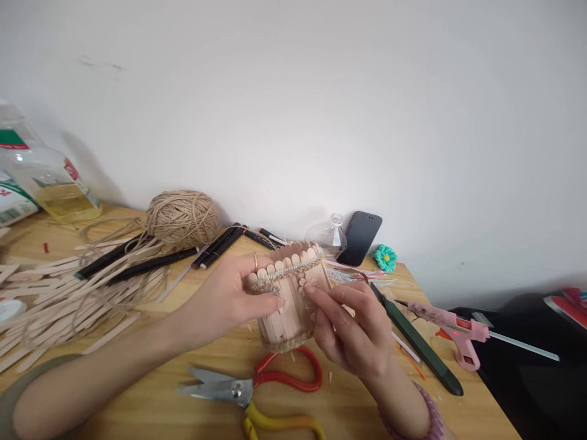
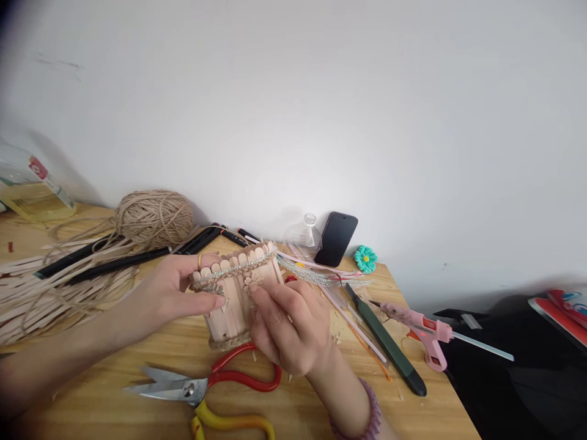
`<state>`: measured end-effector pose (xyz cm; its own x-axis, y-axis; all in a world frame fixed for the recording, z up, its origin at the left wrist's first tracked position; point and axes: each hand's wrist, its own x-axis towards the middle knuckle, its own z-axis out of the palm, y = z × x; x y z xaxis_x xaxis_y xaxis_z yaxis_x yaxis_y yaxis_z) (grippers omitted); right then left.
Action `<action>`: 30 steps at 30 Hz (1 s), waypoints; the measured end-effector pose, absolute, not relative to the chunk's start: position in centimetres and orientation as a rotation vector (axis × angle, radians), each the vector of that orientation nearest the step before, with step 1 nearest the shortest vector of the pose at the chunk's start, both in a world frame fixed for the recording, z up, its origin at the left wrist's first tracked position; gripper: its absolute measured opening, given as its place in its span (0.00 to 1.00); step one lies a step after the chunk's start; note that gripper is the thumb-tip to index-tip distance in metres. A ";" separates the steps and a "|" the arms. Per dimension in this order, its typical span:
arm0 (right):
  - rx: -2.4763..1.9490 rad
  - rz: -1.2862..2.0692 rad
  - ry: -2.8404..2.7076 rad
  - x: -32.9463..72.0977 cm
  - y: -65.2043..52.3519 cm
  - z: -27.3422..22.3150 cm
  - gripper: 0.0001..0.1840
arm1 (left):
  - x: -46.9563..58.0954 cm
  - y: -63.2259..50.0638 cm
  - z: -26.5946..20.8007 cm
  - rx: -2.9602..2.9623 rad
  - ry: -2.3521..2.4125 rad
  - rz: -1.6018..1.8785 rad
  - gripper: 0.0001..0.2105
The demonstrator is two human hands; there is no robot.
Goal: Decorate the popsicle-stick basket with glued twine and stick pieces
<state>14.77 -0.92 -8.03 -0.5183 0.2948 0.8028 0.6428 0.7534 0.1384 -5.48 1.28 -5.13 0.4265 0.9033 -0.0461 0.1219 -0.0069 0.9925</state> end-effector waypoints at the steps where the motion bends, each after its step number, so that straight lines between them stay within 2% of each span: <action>1: -0.700 -0.533 -2.136 14.7 -1.0 -8.0 0.23 | -5.5 1.3 -5.1 1.466 0.967 0.802 0.02; 4: -0.742 -0.415 -2.069 14.5 -1.0 -7.9 0.22 | -5.6 1.3 -5.0 1.445 0.954 0.796 0.03; 8: -0.967 0.025 -1.642 14.5 -0.7 -7.8 0.18 | -5.6 1.5 -4.8 1.372 0.931 0.805 0.06; 12: -1.099 0.604 -1.523 14.5 -0.2 -7.6 0.25 | -5.3 1.4 -4.7 1.299 0.914 0.811 0.07; 15: -1.154 0.837 -1.597 14.4 -0.3 -7.1 0.31 | -5.2 1.4 -4.7 1.250 0.889 0.829 0.09; 17: -1.191 0.867 -1.650 14.2 -0.4 -6.6 0.33 | -5.2 1.5 -4.7 1.246 0.882 0.819 0.10; 23: -1.265 0.705 -1.794 13.8 -0.4 -5.7 0.26 | -5.8 2.0 -4.9 1.373 0.922 0.653 0.08; 27: -1.346 0.826 -1.805 13.5 -0.3 -5.9 0.27 | -5.8 2.2 -5.1 1.330 0.860 0.611 0.12; 30: -1.371 0.829 -1.812 13.2 -0.3 -6.2 0.28 | -5.6 2.2 -5.4 1.277 0.855 0.609 0.12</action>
